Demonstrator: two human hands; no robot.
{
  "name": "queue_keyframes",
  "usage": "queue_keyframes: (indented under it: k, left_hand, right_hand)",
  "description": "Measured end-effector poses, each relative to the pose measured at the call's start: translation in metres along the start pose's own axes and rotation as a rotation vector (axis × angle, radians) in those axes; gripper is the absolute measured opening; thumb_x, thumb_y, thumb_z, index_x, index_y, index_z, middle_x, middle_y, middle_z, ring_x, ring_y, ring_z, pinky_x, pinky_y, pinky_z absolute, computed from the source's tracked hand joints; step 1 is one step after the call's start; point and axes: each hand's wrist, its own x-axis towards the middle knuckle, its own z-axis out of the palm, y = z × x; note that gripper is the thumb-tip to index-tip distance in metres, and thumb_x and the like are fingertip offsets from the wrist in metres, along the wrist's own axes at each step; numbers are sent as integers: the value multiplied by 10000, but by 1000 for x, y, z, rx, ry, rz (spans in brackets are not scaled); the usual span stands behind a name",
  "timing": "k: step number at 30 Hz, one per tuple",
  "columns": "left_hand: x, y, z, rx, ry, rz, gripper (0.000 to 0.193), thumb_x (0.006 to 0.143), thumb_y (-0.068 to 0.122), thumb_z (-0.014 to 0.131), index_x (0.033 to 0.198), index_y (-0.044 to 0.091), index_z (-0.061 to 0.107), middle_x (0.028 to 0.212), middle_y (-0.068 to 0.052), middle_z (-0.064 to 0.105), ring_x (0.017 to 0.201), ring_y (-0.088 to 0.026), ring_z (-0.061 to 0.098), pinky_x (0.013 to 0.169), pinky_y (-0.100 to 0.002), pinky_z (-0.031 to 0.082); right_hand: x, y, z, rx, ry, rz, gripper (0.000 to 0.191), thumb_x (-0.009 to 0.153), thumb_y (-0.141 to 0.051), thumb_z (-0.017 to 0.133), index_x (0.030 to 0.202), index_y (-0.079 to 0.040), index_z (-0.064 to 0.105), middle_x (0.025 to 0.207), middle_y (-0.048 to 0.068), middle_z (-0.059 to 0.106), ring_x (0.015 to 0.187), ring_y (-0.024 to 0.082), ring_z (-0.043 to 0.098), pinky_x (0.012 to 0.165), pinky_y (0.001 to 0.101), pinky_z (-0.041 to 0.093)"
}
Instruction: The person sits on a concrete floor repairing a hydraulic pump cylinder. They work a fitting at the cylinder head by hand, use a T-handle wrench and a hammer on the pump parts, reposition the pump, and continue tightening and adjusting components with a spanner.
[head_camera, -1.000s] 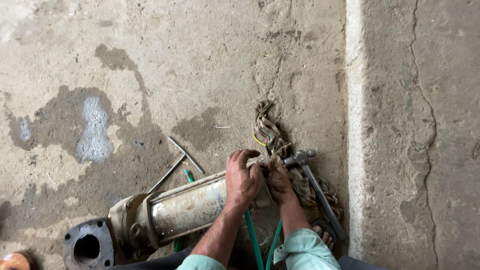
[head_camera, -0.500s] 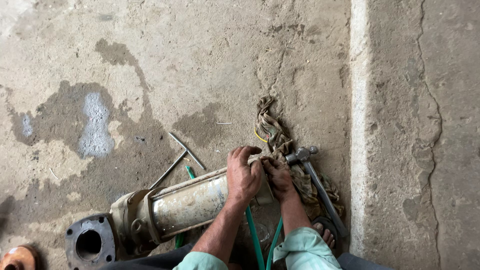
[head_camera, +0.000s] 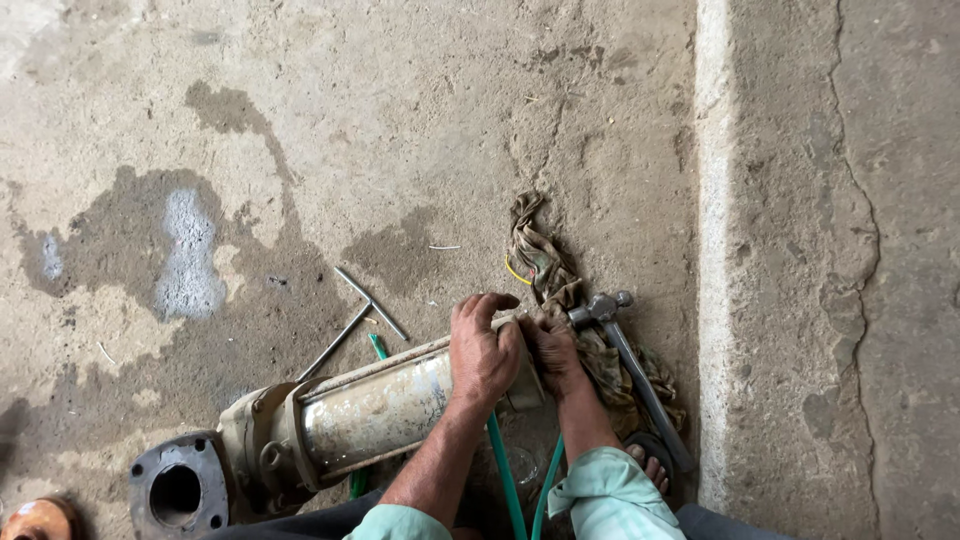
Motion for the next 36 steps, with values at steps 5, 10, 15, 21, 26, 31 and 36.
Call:
queue_keyframes:
  k: [5,10,15,21,26,31,36]
  left_hand:
    - [0,0,-1,-11,-13,12,318,775,77,589,1067,71,713,1107,-139,677,1181,-367,556,1046,-470,436]
    - [-1,0,-1,-7,7,20,308,774,76,595,1055,82,721,1103,-135,685,1196,-367,560,1067,-468,441]
    - [-1,1,-3,-5,-18,-9,301,774,78,609,1054,85,719,1105,-134,676,1189,-361,558,1051,-472,436]
    - [0,5,-6,17,-21,24,306,779,74,609,1063,88,720,1122,-132,677,1200,-365,554,1050,-471,439]
    - [1,5,-4,14,-46,18,332,754,54,579,1048,91,730,1119,-128,686,1204,-356,558,1060,-461,443]
    - [3,3,-6,73,-121,9,316,769,76,585,1038,96,749,1143,-138,704,1212,-364,579,1062,-465,454]
    - [15,12,-9,233,-537,23,325,846,207,598,1112,136,771,1221,-125,721,1181,-352,664,1084,-490,492]
  right_hand:
    - [2,-2,3,154,-21,-4,174,941,-235,668,1025,-95,728,948,22,745,884,120,702,805,276,584]
    - [1,0,1,80,-18,49,155,998,-187,701,1060,-46,712,978,67,733,872,178,675,769,342,561]
    - [-3,2,-2,174,-33,121,403,900,-392,631,1029,-24,734,965,103,772,882,208,746,776,344,624]
    - [-4,-2,4,151,-35,85,200,937,-221,763,1060,-71,711,1035,76,739,945,200,699,831,357,591]
    - [-7,-5,8,156,4,92,291,961,-314,674,1023,-33,720,974,90,749,881,192,710,761,349,600]
    - [-5,-2,6,129,-4,87,178,908,-189,740,1032,-61,731,979,67,753,874,173,709,761,325,591]
    - [4,1,3,74,-7,-67,131,942,-114,772,1023,-30,714,980,98,736,853,190,699,743,342,591]
